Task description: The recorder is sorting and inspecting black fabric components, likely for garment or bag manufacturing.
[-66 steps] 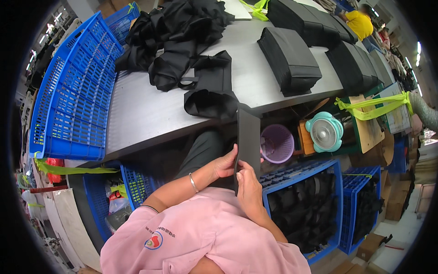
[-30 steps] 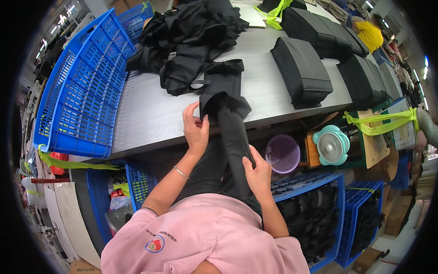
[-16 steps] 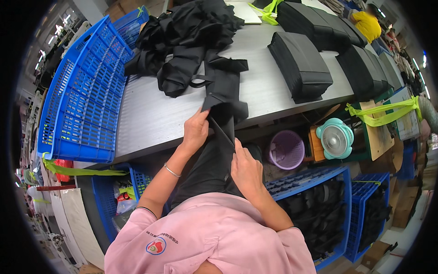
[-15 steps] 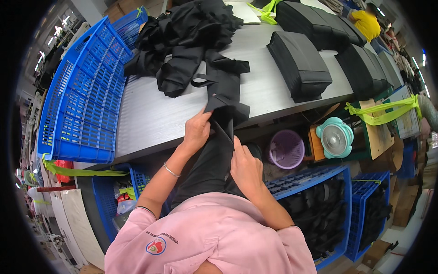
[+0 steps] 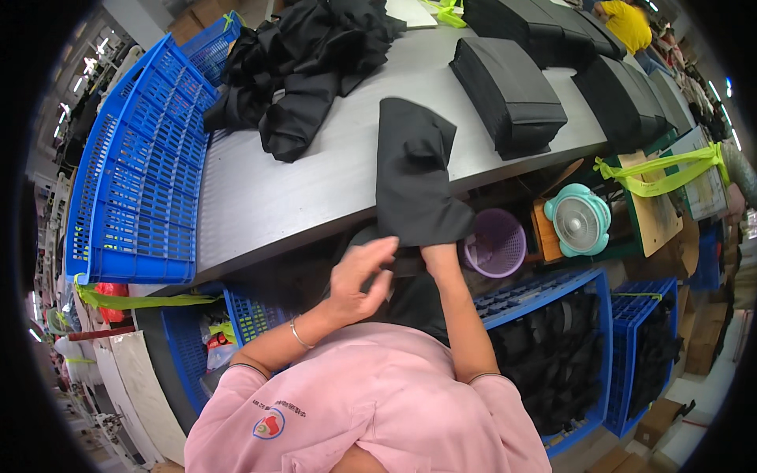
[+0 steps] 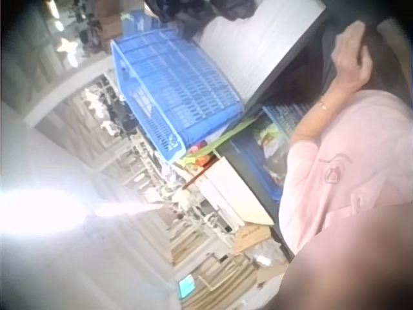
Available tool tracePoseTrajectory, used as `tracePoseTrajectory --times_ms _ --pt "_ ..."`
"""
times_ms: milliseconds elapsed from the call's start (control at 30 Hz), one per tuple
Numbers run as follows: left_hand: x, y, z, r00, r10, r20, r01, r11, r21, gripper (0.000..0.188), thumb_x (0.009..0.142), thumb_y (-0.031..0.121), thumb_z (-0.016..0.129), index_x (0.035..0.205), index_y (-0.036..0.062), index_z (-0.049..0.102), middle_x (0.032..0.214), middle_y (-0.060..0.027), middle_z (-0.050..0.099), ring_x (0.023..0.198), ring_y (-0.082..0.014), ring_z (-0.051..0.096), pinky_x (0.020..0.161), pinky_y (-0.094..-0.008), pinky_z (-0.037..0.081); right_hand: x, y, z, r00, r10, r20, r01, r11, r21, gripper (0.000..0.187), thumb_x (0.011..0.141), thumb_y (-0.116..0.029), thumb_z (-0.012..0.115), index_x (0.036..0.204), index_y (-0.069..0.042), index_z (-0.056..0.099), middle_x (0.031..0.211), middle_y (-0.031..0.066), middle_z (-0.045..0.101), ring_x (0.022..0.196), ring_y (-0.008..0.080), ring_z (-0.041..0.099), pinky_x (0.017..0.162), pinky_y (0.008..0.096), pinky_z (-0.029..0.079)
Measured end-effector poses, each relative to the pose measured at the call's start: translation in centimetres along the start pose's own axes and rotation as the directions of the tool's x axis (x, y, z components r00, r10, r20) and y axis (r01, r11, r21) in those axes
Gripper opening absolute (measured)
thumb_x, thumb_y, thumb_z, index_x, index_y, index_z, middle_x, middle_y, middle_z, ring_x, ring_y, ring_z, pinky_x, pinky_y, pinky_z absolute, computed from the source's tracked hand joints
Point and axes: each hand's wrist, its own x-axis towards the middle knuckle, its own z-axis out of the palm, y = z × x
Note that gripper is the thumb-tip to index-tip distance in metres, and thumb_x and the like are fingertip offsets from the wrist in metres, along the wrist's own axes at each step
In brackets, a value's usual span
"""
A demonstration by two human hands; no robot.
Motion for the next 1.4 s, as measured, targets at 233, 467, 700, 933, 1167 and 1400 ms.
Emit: tracePoseTrajectory --times_ms 233,467,700,933,1167,1400 --pt "0.3 -0.6 0.3 0.99 -0.104 -0.092 0.119 0.978 0.173 0.061 0.071 -0.005 0.068 0.13 0.0066 0.059 0.131 -0.0132 0.057 0.125 -0.0356 0.051 0.106 -0.0427 0.041 -1.0 -2.0 0.3 0.987 0.163 0.006 -0.157 0.94 0.302 0.045 0.095 -0.019 0.067 0.135 -0.002 0.054 0.131 0.0068 0.06 0.115 0.0173 0.059 0.099 0.0348 0.049" --pt "0.2 -1.4 0.3 0.98 -0.189 -0.06 0.189 0.982 -0.001 0.03 0.069 -0.01 0.069 0.093 0.0057 0.063 0.081 -0.007 0.06 0.074 -0.0235 0.06 0.066 -0.0349 0.049 -1.9 -2.6 0.4 0.986 0.16 0.038 -0.161 0.898 0.41 0.044 0.094 -0.019 0.068 0.133 -0.002 0.056 0.125 0.009 0.064 0.107 0.0192 0.064 0.091 0.0359 0.056" --pt "-0.7 -0.1 2.1 0.922 -0.226 -0.314 0.226 0.973 -0.037 0.039 0.069 -0.017 0.062 0.101 0.0045 0.061 0.093 -0.0077 0.058 0.064 -0.0136 0.054 0.054 -0.0256 0.045 -2.1 -0.7 1.1 0.987 0.146 0.071 -0.16 0.789 0.594 0.035 0.091 -0.014 0.067 0.123 0.0 0.061 0.116 0.0109 0.067 0.101 0.0221 0.067 0.088 0.0366 0.058" --pt "-0.8 0.6 3.5 0.918 -0.289 -0.273 0.252 0.954 -0.162 0.061 0.069 -0.019 0.059 0.125 0.0068 0.06 0.102 -0.0073 0.054 0.066 -0.0086 0.051 0.056 -0.0221 0.047 -1.2 1.4 0.2 0.947 0.113 0.3 -0.3 0.64 0.708 0.038 0.095 -0.023 0.062 0.128 -0.003 0.058 0.117 0.0117 0.066 0.101 0.0228 0.067 0.086 0.0368 0.059" --pt "-1.0 0.9 3.5 0.92 -0.303 -0.247 0.269 0.949 -0.162 0.069 0.07 -0.017 0.061 0.134 0.0096 0.058 0.099 -0.0063 0.053 0.064 -0.0071 0.05 0.054 -0.021 0.046 -2.0 0.6 1.9 0.955 0.201 0.218 -0.296 0.658 0.692 0.037 0.095 -0.024 0.06 0.126 -0.004 0.059 0.113 0.0109 0.067 0.092 0.0228 0.068 0.076 0.0363 0.06" --pt "-1.2 0.8 3.0 0.935 -0.314 -0.166 0.284 0.942 -0.182 0.07 0.076 -0.017 0.062 0.142 0.0037 0.051 0.105 -0.0061 0.049 0.078 -0.0092 0.056 0.064 -0.0194 0.05 -1.3 1.4 1.1 0.911 0.139 0.387 -0.38 0.646 0.662 0.034 0.096 -0.026 0.059 0.122 -0.004 0.06 0.11 0.0107 0.066 0.09 0.0229 0.066 0.076 0.0357 0.059"
